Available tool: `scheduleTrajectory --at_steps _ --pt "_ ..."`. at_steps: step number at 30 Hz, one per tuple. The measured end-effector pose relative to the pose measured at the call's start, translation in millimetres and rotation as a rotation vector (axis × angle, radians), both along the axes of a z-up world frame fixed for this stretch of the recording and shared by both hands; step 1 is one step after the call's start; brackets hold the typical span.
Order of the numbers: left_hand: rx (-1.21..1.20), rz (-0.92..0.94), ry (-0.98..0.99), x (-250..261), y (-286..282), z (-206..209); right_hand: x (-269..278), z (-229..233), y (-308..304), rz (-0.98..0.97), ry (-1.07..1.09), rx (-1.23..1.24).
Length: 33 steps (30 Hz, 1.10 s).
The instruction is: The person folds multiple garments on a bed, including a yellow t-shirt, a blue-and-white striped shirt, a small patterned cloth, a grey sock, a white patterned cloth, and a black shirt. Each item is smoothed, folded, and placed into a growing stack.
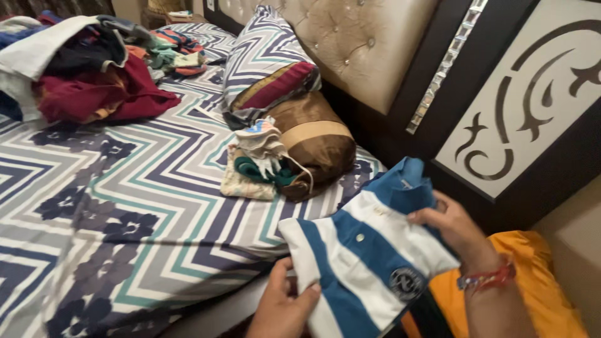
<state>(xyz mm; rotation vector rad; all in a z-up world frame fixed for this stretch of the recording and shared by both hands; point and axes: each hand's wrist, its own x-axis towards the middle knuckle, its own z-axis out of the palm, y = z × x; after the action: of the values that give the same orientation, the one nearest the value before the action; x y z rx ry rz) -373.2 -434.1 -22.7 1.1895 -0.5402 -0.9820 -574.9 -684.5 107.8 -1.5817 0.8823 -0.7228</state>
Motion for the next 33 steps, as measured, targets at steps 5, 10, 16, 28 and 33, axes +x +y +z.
scheduleTrajectory --at_steps 5,10,16,28,33 --pt "0.304 -0.151 -0.157 -16 -65 37 -16 34 -99 -0.111 0.380 -0.235" --pt "0.263 -0.113 -0.469 4 -61 67 -21 41 -117 -0.496 0.873 -0.574" --pt "0.126 -0.034 -0.323 50 -41 85 59 26 -48 -0.268 0.681 -0.694" --pt "-0.609 0.359 -0.331 175 94 189 303 119 198 0.342 -0.073 -1.007" --pt "-0.720 0.517 -0.326 227 214 195 411 101 298 0.466 -0.129 -1.201"
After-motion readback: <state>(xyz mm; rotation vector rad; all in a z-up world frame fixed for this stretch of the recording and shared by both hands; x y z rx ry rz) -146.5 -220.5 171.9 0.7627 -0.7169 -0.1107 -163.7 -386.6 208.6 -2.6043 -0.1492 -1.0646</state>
